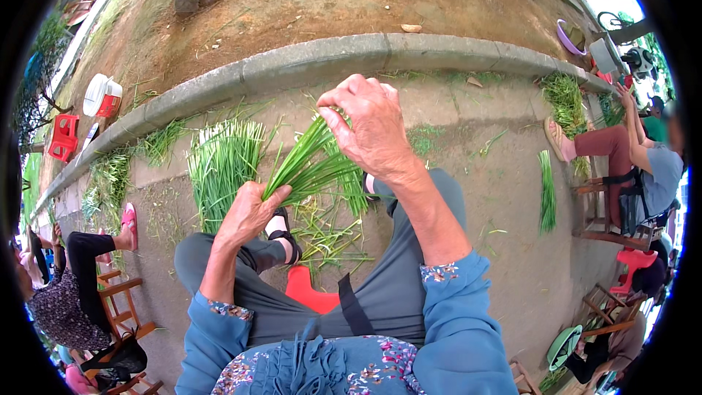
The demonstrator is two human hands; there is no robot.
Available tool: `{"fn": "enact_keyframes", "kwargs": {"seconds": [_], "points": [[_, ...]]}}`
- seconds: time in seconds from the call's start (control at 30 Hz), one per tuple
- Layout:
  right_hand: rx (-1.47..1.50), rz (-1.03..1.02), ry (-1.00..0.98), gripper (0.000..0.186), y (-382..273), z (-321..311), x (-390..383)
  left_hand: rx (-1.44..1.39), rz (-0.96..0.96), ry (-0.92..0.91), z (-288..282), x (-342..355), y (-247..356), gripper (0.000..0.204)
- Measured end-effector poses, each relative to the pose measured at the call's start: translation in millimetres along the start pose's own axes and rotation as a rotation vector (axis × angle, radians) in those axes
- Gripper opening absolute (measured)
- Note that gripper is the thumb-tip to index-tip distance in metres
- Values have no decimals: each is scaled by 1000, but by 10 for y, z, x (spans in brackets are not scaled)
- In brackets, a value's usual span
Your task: The person sorts bunches of green leaves by hand, removing damaged parts and placing the cleaned items into a pile.
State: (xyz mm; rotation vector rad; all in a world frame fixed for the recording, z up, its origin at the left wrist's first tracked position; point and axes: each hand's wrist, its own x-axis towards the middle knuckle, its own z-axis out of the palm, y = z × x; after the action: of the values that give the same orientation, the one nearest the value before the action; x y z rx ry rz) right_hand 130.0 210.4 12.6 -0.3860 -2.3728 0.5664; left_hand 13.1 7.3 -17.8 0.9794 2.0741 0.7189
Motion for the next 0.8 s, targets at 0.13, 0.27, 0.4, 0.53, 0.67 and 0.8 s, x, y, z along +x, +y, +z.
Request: {"fn": "enact_keyframes", "kwargs": {"seconds": [0.13, 0.27, 0.4, 0.53, 0.67, 0.8], "points": [[-59, -11, -86, 7, 0, 6, -38, 12, -19, 2, -25, -11, 19, 42], [-22, 18, -88, 8, -5, 13, -40, 9, 9, 20, -24, -2, -11, 42], [28, 45, -123, 10, 19, 34, -46, 20, 2, 24, -19, -3, -10, 42], [0, 11, -147, 8, 45, 46, -54, 47, -2, 34, -34, -13, 13, 42], [-132, -49, -118, 7, 33, 81, -72, 65, 0, 37, -31, -10, 19, 42], [-193, -99, -97, 11, 16, 138, -94, 75, -9, 39, -37, -18, 45, 42]]}}
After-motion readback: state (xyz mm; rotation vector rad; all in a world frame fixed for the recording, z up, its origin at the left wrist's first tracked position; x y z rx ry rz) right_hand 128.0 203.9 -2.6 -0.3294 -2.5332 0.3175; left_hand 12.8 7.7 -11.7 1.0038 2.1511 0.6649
